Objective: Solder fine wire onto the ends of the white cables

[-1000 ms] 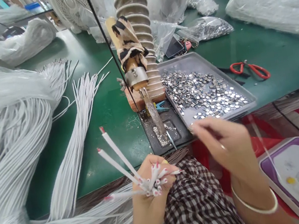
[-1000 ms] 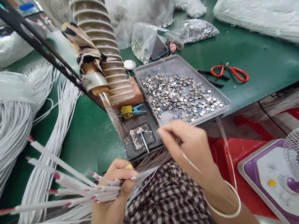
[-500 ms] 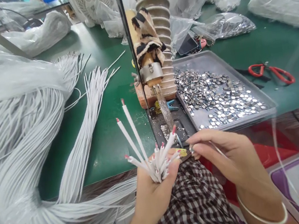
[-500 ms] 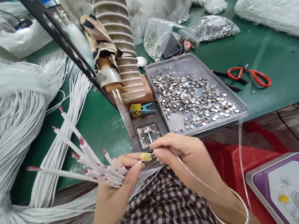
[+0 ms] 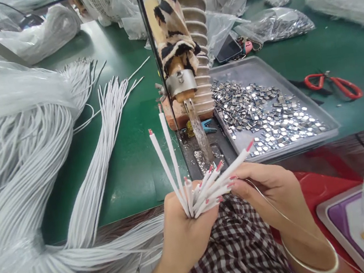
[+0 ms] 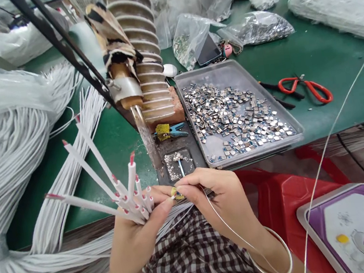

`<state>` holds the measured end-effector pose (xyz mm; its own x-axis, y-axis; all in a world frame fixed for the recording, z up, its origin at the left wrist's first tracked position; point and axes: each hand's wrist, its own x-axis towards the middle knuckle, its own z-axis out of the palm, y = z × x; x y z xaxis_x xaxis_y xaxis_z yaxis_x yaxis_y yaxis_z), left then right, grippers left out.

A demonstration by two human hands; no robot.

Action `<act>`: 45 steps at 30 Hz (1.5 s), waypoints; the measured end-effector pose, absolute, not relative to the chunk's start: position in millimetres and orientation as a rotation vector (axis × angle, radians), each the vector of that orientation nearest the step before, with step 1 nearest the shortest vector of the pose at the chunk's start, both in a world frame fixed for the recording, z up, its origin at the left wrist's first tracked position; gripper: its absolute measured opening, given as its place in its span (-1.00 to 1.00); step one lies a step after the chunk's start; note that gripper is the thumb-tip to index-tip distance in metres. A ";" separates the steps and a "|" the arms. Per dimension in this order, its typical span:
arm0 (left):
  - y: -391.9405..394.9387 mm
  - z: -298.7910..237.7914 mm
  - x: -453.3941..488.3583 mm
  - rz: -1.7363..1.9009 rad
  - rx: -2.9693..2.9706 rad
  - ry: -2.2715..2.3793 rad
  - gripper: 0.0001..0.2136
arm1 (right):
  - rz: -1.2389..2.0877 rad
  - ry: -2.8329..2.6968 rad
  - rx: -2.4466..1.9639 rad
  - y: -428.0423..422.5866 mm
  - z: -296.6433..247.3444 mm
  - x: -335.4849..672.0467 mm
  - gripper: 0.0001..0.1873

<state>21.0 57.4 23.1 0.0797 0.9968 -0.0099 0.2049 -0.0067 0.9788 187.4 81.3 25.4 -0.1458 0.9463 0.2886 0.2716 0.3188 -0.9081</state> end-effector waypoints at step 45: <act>74.9 49.3 22.6 1.201 1.299 1.431 -0.85 | -0.055 -1.757 -1.062 69.8 27.2 169.3 -0.78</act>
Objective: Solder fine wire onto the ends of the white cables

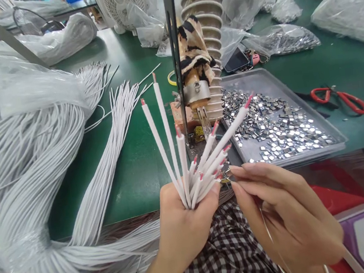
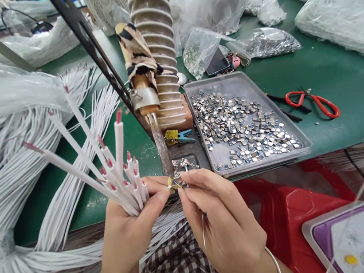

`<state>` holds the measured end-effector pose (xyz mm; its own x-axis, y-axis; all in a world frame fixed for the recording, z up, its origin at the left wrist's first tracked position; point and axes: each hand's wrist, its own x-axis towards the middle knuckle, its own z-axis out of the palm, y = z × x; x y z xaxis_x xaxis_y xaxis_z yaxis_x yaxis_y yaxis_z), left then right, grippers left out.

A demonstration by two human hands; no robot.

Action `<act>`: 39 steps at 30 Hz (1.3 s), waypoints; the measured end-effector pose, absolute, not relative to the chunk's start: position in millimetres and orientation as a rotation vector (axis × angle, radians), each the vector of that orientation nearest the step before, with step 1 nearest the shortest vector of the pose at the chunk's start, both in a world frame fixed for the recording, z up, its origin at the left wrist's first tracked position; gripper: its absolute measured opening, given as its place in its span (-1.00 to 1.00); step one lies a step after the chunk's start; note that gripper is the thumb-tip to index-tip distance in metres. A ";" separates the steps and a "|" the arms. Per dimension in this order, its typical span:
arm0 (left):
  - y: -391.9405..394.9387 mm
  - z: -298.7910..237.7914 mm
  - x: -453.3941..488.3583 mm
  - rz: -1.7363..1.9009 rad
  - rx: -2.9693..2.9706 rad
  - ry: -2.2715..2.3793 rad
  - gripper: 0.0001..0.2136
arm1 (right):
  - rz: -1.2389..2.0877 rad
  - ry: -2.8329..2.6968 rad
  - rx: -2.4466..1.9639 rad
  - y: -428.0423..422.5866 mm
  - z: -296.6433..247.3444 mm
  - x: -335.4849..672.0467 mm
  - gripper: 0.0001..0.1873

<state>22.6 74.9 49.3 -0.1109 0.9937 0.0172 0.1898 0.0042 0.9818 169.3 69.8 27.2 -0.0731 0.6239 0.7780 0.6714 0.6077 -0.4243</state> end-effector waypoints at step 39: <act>66.5 36.0 20.6 1.122 1.105 1.366 -0.89 | 0.394 -1.624 -1.131 74.8 12.3 171.8 -0.84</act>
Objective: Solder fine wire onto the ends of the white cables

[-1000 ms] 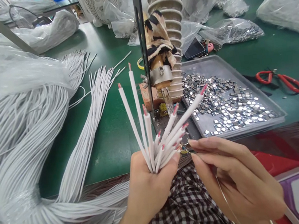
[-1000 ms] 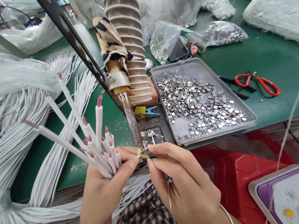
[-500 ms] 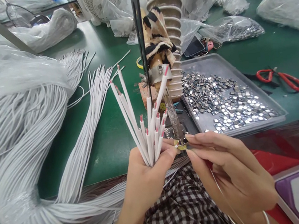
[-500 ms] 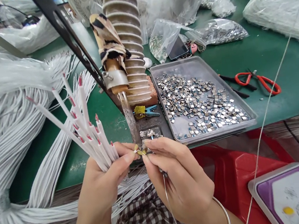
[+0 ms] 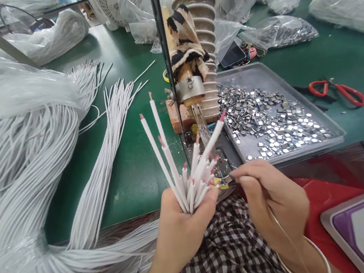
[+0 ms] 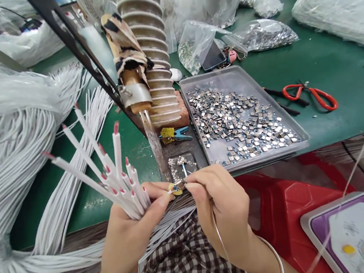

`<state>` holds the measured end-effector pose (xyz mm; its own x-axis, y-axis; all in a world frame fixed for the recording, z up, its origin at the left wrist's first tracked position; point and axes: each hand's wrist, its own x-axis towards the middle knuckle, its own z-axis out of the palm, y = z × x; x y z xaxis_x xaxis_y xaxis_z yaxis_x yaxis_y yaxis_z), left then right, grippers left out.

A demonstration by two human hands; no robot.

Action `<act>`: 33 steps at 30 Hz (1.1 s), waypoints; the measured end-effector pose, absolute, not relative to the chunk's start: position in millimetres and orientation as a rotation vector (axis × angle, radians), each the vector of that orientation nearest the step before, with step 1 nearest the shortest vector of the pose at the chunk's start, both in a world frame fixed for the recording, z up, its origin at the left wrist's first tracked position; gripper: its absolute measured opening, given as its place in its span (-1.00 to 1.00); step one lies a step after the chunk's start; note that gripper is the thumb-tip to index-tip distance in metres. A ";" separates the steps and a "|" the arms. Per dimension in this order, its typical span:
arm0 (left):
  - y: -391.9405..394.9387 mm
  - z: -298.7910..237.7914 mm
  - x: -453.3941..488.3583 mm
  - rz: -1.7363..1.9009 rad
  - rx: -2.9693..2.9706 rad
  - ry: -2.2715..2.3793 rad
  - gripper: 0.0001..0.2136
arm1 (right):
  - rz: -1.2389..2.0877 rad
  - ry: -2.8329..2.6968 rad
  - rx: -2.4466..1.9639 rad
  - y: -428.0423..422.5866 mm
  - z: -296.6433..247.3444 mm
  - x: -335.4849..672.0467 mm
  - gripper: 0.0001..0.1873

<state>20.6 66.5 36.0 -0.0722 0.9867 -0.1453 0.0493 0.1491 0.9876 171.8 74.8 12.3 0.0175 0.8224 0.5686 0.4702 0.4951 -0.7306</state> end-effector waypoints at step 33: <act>36.4 9.9 15.8 1.187 1.309 1.202 -0.81 | 1.558 -1.532 -0.995 63.0 30.1 191.2 -0.73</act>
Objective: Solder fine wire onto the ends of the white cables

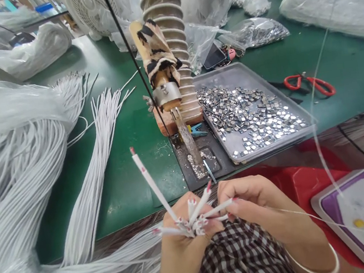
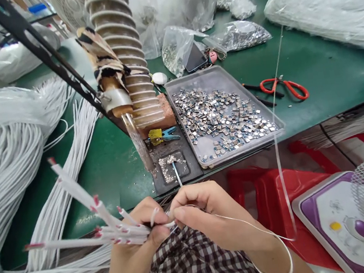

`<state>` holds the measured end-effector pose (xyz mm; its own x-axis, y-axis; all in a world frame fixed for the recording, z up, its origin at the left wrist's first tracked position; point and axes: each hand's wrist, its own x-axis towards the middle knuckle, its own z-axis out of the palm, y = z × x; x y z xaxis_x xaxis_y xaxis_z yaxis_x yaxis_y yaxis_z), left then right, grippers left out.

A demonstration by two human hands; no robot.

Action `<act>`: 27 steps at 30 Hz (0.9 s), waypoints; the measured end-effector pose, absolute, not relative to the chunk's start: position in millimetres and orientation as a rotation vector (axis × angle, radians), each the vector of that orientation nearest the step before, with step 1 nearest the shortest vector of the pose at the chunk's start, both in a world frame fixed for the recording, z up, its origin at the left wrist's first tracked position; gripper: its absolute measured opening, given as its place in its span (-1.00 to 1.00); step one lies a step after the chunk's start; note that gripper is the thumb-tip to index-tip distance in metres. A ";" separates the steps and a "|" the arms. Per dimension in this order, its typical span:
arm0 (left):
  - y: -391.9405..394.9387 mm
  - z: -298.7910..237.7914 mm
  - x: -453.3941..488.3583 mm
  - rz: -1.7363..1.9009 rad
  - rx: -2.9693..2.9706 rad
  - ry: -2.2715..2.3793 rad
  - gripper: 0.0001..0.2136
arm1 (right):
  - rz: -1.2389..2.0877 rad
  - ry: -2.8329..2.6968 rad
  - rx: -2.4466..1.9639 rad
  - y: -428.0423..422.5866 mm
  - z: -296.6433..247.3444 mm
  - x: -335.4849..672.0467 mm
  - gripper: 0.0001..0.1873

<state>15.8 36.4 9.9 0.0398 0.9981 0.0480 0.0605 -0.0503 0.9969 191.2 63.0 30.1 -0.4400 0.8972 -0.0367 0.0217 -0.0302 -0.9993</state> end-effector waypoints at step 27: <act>41.6 14.2 22.4 1.299 1.108 1.298 -0.83 | 0.082 -1.857 -1.789 129.2 16.9 231.6 -0.83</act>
<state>22.4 41.6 14.2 -0.1307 0.9911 -0.0257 -0.0266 0.0224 0.9994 231.6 129.2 16.9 0.0416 0.9386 0.3426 0.9049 0.1100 -0.4112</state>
